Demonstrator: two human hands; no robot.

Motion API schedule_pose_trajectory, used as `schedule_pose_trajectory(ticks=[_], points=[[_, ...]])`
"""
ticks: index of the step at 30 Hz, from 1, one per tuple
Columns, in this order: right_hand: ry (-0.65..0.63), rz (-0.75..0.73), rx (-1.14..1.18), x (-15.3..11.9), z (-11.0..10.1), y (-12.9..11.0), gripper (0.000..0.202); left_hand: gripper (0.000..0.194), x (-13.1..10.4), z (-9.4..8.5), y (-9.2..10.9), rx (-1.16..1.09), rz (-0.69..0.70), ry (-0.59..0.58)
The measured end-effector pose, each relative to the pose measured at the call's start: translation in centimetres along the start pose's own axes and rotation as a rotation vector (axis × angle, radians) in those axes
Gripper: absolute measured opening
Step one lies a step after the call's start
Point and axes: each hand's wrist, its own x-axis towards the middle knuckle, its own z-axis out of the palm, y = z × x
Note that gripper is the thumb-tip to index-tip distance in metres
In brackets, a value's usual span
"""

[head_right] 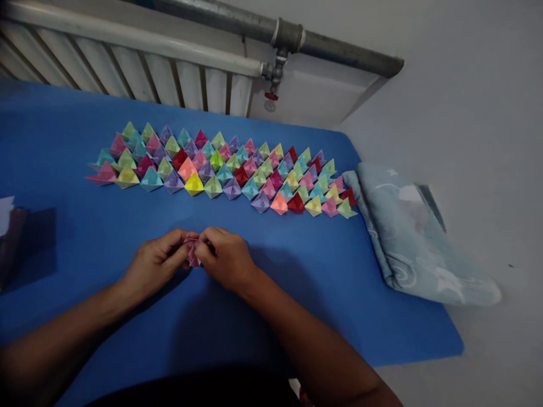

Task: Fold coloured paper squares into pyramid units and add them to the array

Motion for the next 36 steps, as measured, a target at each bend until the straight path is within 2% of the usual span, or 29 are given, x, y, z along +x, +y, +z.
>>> schedule_pose_trajectory(ticks=[5, 9, 12, 15, 20, 26, 29, 36], points=[[0.006, -0.009, -0.038, 0.0, 0.2, -0.1, 0.017, 0.036, -0.2, 0.2, -0.2, 0.027, 0.022, 0.041], [-0.006, -0.018, -0.034, 0.1, 0.0, -0.1, 0.016, 0.029, -0.2, 0.2, 0.1, -0.021, -0.020, 0.028], [0.020, 0.037, 0.111, -0.1, -0.5, -0.1, 0.011, 0.029, -0.1, 0.2, 0.3, -0.137, -0.086, 0.051], [0.072, 0.080, 0.229, -0.4, -1.0, 0.0, 0.015, 0.034, 0.4, 0.0, 0.4, -0.309, -0.159, 0.077], [0.049, 0.045, 0.210, -0.9, -0.6, 0.1, 0.022, 0.033, 1.0, -0.2, 0.6, -0.541, -0.255, 0.116], [0.071, 0.076, 0.171, -0.7, 0.0, -0.1, 0.023, 0.039, 0.7, 0.3, 1.2, -0.712, -0.300, 0.099], [0.091, 0.096, 0.188, -0.5, -0.1, -0.1, 0.017, 0.037, 0.3, 0.6, 1.4, -0.753, -0.307, 0.079], [0.066, 0.107, 0.314, -0.1, -0.8, 0.6, 0.011, 0.037, 0.2, -0.3, 1.3, -0.755, -0.350, -0.003]])
